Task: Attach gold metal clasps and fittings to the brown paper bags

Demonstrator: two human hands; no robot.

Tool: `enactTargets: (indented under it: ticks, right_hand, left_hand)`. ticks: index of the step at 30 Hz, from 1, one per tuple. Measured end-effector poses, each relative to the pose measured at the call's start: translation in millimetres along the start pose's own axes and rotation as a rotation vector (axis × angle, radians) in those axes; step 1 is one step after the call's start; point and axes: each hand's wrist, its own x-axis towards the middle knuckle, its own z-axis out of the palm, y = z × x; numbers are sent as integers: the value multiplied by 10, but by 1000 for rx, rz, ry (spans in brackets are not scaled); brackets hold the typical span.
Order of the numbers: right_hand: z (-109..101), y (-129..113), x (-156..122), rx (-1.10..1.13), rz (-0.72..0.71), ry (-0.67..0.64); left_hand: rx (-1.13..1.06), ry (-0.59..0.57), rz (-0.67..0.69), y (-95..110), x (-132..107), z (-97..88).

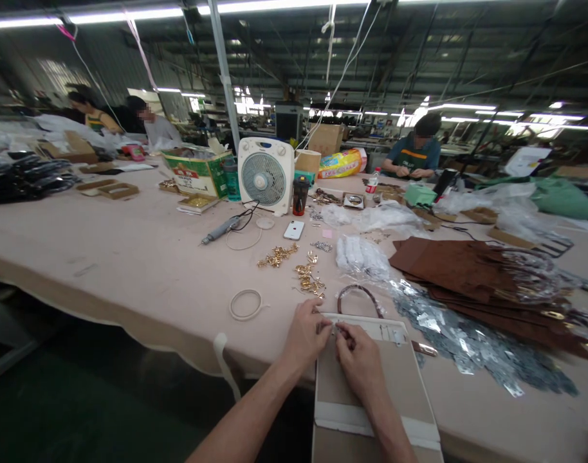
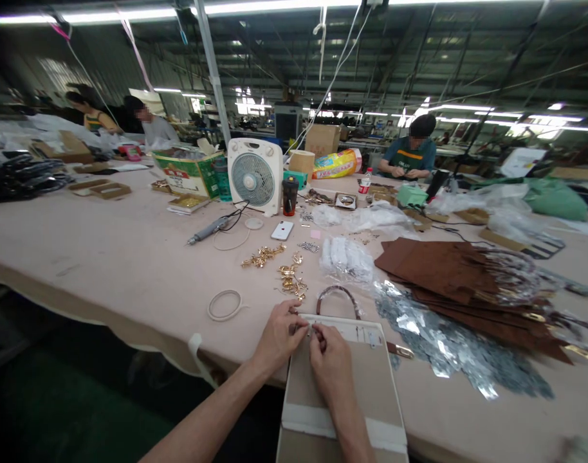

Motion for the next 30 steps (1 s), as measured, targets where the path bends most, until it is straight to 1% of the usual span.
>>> enactTargets:
  ticks: [4,6,9,11,13,15,19,24,30]
  right_hand:
    - [3,24,52,-95,-63,-6]
    - [-6,38,86,-119,-85,-22]
    - [-24,60,124,-125,-89,-41]
    - [-37,81,130,-109,-78,-50]
    - [-51,101,116,-80,-73,-51]
    - [-68,113,89,-48,-78,-56]
    - [-94,86,30,-14,-64,-65]
    - [-108,17,-2,21,-22,-65]
    - [-115,5,-29,39,-18,-68]
  left_hand:
    - [45,-22,91,-44,-57,15]
    - [92,-31,159,-47,-84,9]
    - [134,-93,274,-28,-107,-20]
    - [129,-142,307,-27,-102,-33]
    - [111,-161,281,-49,-86,-34]
    - [91,-165,226,-82,-65,-26]
    - [69,-188,149,-117,-30,-18]
    - [30,-212,155,-97,-16,-17]
    - [-32,-152,157,-91,-31,17]
